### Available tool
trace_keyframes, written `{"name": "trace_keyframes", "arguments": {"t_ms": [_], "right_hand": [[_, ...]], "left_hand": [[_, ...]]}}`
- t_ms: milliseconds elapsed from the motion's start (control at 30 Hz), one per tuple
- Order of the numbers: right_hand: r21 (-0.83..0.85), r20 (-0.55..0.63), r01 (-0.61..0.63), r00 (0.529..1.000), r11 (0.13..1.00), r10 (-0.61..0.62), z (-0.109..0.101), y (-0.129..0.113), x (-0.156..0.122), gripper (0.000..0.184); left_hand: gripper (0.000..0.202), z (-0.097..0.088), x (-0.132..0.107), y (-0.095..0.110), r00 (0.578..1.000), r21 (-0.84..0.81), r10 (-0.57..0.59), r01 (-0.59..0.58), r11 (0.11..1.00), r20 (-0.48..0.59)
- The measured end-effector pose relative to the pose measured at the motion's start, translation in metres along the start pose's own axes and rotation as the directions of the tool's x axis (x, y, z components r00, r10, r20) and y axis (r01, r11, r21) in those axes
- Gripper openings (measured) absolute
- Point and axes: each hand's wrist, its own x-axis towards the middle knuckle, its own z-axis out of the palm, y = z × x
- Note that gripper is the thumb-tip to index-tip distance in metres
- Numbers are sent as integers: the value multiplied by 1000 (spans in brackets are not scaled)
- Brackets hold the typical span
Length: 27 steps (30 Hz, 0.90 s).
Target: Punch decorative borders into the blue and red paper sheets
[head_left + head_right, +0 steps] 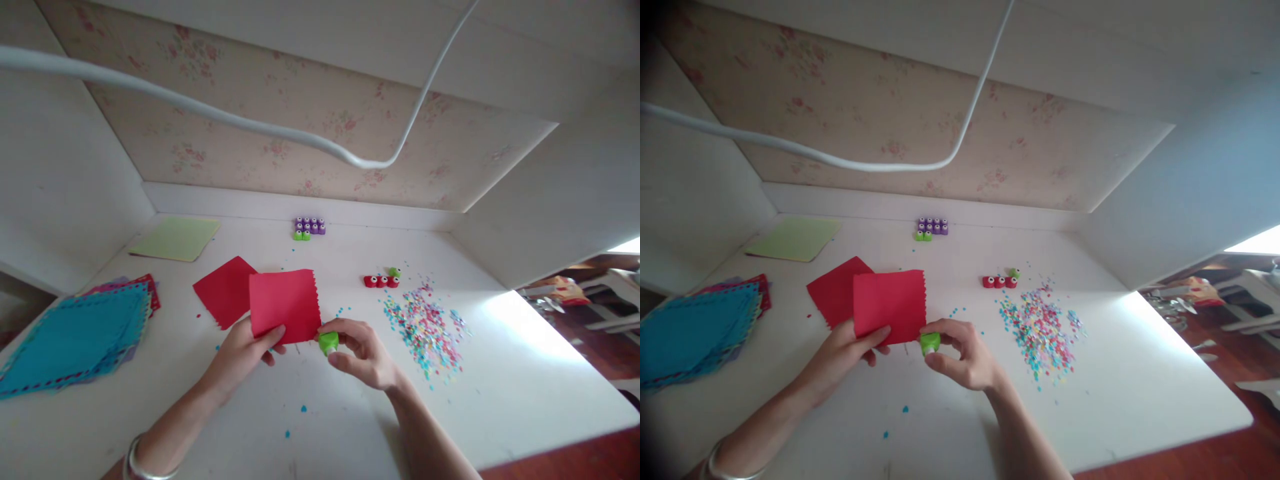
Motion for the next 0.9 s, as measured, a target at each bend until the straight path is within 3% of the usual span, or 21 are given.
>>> {"name": "trace_keyframes", "arguments": {"t_ms": [100,300,533,900], "right_hand": [[86,-10,-24,1000,996,25,1,0,1,31],[315,-24,-83,995,946,95,3,4,2,30],[477,-65,-201,963,856,262,5,14,8,33],[626,-103,-179,946,759,307,10,19,15,31]], "left_hand": [[33,-3,2,-1,990,198,122,-106,974,-71],[34,-6,0,7,974,238,172,-133,962,-149],[35,-6,-5,6,949,396,275,-196,897,-153],[31,-7,-7,0,938,436,330,-253,864,-110]]}}
